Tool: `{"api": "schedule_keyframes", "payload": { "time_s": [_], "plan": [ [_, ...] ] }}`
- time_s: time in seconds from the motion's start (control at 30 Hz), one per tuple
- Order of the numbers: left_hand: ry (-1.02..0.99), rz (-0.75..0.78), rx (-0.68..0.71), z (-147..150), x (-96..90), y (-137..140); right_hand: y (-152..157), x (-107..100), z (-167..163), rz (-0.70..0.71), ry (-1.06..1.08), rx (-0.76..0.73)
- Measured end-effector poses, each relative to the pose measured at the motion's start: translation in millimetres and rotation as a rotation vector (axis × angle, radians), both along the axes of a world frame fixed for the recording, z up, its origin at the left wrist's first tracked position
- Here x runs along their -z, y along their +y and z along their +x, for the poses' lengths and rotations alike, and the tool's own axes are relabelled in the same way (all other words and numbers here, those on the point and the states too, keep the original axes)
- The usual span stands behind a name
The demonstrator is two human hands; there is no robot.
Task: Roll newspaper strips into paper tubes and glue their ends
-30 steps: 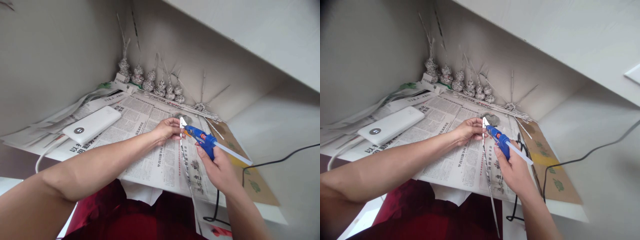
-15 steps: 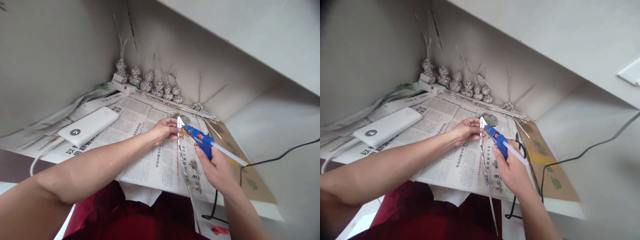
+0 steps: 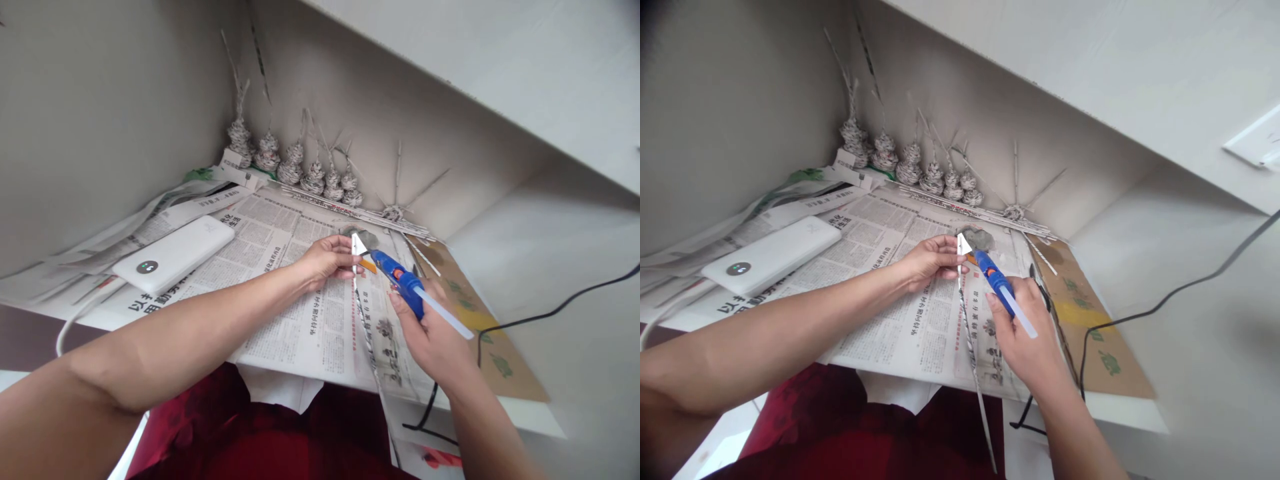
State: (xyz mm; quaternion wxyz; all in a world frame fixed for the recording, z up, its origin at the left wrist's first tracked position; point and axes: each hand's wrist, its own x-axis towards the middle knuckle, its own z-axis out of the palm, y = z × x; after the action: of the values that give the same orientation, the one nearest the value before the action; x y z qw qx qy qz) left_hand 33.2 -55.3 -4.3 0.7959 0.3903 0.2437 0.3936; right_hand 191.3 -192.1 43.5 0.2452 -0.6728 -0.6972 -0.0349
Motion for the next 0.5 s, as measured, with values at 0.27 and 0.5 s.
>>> {"api": "schedule_keyframes", "payload": {
  "time_s": [0.27,0.5],
  "plan": [
    [0.022,-0.031,-0.017,-1,-6.2,-2,6,19,67,-0.121,-0.034,0.264],
    [0.037,-0.041,-0.009,-2,-6.5,-2,-15,26,159,-0.251,-0.293,0.548]
  ]
}}
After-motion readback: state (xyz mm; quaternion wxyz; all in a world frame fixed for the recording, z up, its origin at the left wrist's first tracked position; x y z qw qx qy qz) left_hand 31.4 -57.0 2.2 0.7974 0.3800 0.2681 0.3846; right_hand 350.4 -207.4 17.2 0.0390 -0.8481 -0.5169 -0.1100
